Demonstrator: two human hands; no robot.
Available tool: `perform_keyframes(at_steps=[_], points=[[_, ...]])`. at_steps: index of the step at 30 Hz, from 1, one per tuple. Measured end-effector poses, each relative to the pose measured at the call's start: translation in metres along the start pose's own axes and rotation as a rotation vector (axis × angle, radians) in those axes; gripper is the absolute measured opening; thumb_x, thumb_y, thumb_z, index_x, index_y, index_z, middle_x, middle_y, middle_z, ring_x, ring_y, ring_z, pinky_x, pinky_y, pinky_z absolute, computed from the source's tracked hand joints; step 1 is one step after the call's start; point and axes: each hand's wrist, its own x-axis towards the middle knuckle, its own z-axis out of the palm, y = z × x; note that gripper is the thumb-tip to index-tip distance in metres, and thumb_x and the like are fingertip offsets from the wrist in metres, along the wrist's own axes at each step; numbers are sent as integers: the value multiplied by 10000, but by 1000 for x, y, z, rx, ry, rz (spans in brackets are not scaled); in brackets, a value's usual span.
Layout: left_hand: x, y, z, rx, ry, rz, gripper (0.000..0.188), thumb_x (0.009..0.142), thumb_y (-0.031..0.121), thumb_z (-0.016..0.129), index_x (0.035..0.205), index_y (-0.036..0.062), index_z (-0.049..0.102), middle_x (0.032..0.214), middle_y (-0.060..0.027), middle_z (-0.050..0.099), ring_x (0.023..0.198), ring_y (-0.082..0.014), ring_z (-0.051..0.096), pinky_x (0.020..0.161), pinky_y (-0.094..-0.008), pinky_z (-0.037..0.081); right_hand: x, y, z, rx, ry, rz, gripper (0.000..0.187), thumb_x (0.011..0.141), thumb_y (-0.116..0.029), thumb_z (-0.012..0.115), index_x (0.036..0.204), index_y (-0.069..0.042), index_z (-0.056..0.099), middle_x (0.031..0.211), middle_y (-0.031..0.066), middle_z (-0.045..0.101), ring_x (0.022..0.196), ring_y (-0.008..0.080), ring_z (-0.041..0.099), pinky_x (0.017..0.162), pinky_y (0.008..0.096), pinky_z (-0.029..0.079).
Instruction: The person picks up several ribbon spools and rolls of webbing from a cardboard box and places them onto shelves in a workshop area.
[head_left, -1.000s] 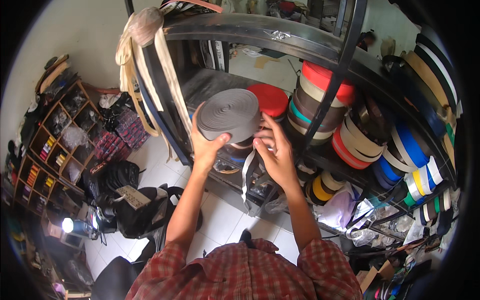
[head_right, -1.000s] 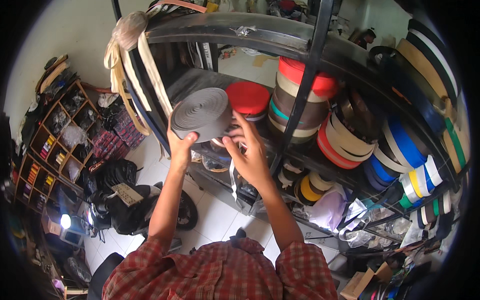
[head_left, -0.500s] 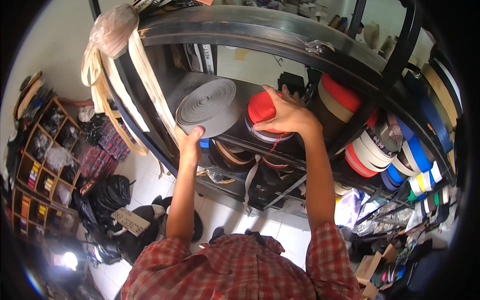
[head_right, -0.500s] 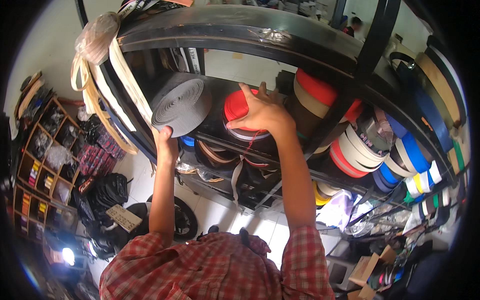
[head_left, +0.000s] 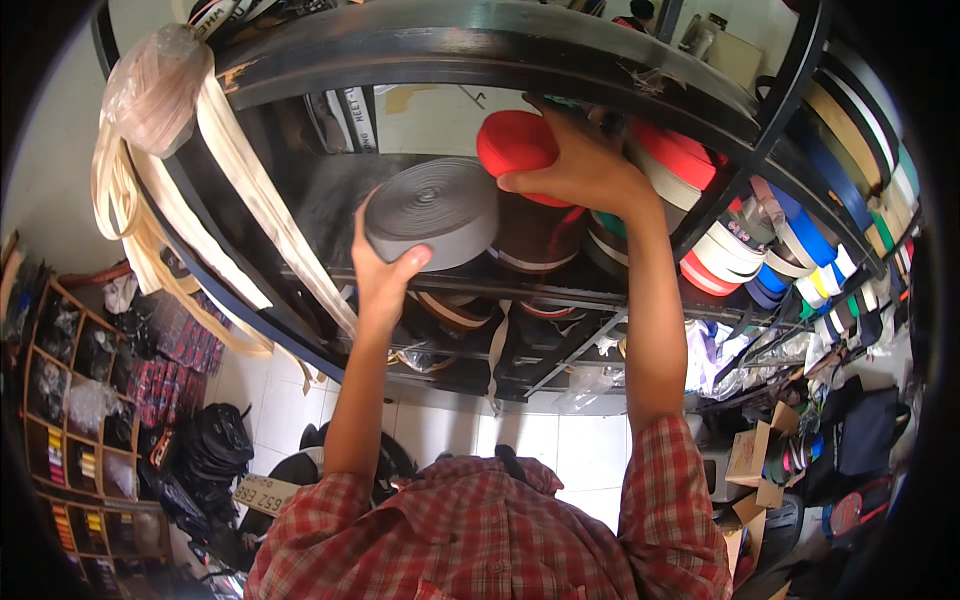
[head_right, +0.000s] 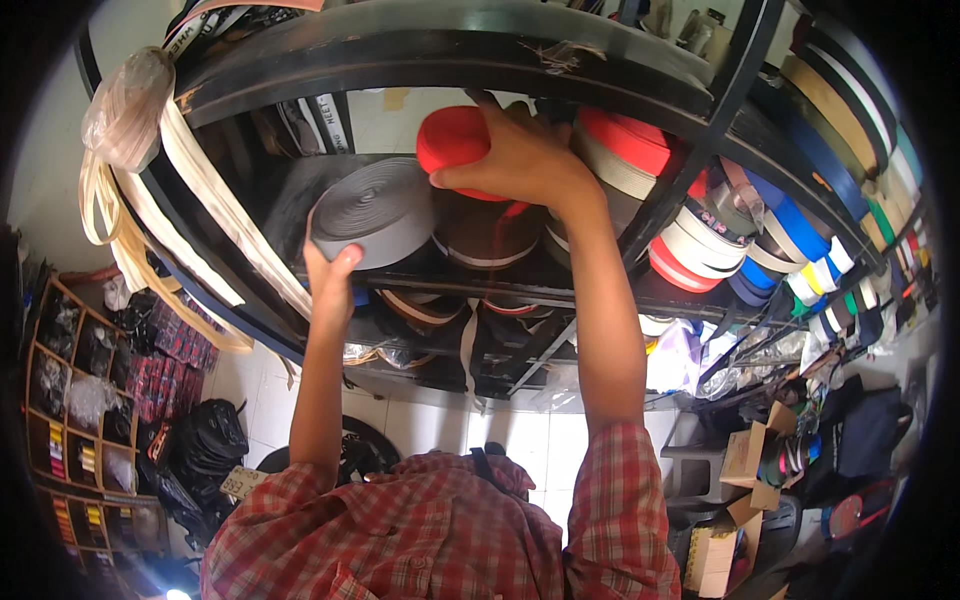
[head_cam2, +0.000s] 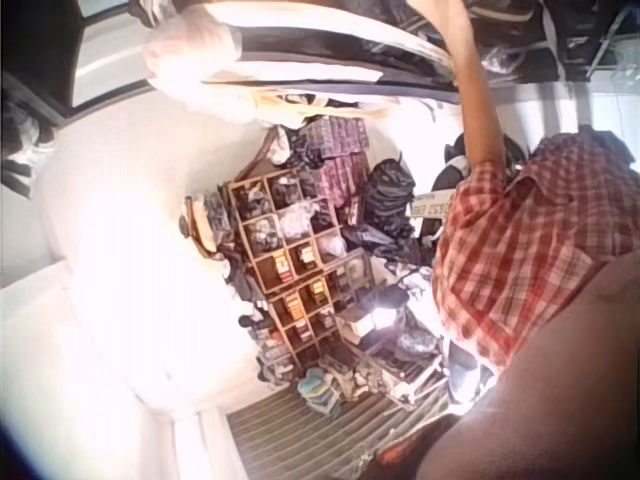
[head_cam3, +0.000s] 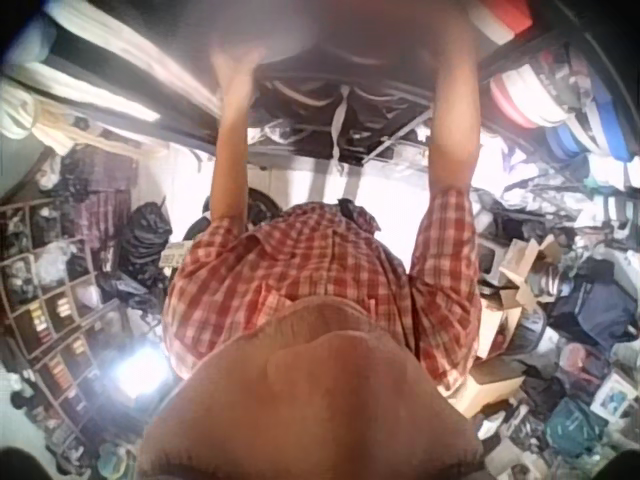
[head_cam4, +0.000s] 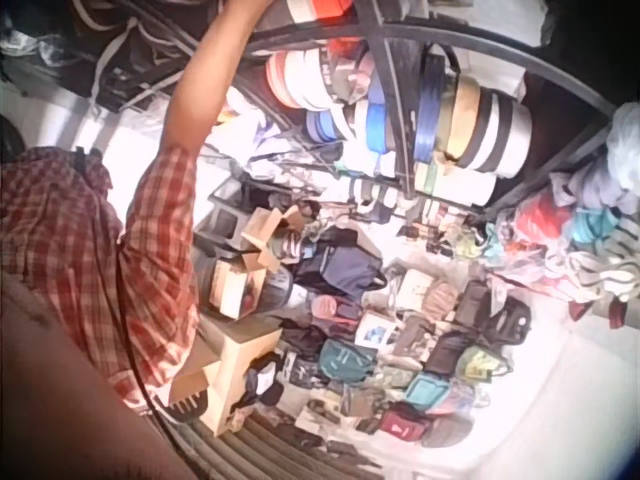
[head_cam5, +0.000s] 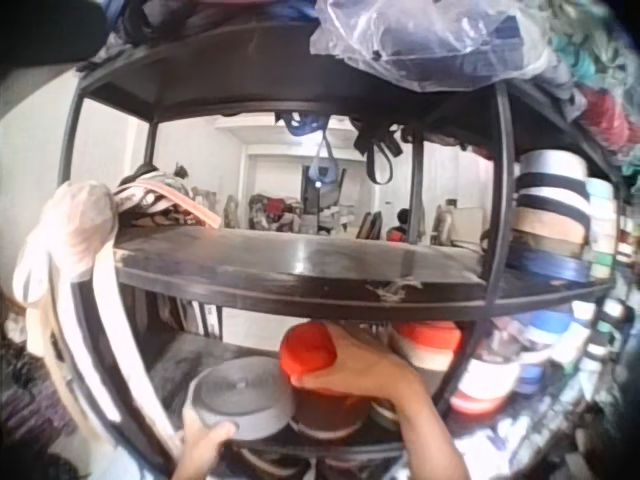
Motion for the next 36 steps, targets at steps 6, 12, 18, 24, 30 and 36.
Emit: perform_keyframes(at_steps=[6,12,18,24,30,36], points=[[19,-9,66,237,-63,-36,964,558,220,900,1312,-55,366,1145,-175,592,1040,-278,590,932,-360,459,-8,-20,-17,-30,-8,69,1071,577,-629,710,1441,-99,365,1446,242,374,1358,459,278,1130,539,137],[14,-12,89,558,-189,-43,1026,540,278,911,1331,-42,340,1275,-236,489,1174,-346,512,992,-398,422,-18,-15,10,-157,40,147,994,578,-620,698,1385,-100,440,1352,268,463,1298,467,371,1098,562,206],[18,-18,86,464,-357,-112,1027,581,262,905,1346,-52,297,1275,-224,503,1191,-300,509,1009,-382,405,-22,-8,27,-181,-1,180,942,595,-618,686,1337,-74,487,1267,278,519,1176,472,478,1035,527,292],[18,-27,83,430,-334,-122,1169,537,371,917,1380,-63,234,1335,-281,386,1276,-380,386,1045,-441,360,-22,-9,39,-261,70,140,912,641,-667,651,1298,-47,531,1212,285,546,1117,448,516,982,453,340],[18,-21,91,541,-365,-88,1303,515,369,921,1439,-88,124,1377,-312,327,1287,-418,359,1072,-446,325,-38,-7,40,-286,262,120,800,719,-629,647,1253,-39,566,1238,236,560,1120,401,532,986,433,349],[14,-48,69,250,-404,48,1268,522,291,909,1460,-69,135,1438,-284,304,1350,-357,314,1109,-406,279,-109,-44,-3,69,488,-497,280,691,-213,671,914,-46,641,936,86,607,893,274,577,826,396,410]])
